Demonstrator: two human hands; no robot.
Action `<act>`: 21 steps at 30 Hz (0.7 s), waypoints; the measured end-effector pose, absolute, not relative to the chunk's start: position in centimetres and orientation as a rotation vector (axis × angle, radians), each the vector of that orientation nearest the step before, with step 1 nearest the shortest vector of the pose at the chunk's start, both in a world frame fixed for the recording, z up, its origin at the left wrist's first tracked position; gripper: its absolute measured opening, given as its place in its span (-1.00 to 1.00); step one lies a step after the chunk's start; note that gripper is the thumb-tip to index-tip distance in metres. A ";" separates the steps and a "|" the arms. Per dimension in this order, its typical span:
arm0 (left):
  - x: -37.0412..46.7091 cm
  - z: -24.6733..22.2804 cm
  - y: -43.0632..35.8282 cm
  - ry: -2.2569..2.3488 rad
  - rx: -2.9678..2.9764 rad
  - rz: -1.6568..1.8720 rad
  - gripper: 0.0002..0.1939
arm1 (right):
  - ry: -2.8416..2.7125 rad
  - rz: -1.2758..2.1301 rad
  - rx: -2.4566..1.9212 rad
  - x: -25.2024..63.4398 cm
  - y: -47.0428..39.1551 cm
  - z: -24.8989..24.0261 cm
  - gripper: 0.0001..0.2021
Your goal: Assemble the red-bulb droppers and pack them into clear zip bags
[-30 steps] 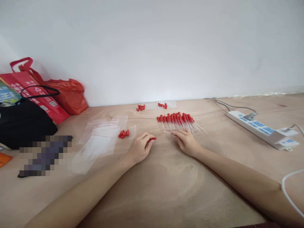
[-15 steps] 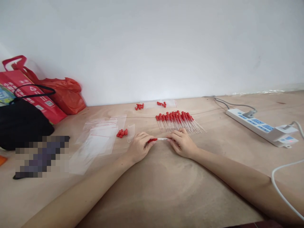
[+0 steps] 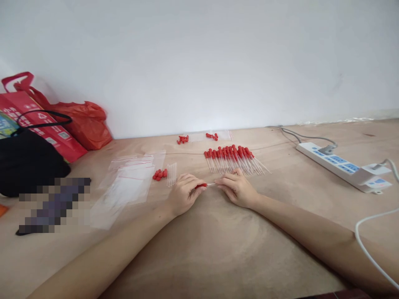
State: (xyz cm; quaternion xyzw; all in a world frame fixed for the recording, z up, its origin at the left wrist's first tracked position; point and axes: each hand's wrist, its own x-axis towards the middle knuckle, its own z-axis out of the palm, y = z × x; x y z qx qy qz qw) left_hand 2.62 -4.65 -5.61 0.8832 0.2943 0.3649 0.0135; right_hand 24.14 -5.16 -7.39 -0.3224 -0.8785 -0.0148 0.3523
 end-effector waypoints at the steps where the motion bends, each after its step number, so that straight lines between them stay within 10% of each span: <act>1: 2.6 -5.6 -4.7 0.901 2.757 1.138 -0.89 | -2.274 -0.028 -0.815 24.2 -5.1 -7.4 -0.81; 21: 2.6 -5.5 -4.7 0.869 2.832 1.012 -0.83 | -2.393 -0.187 -0.837 24.1 -5.1 -7.0 -0.77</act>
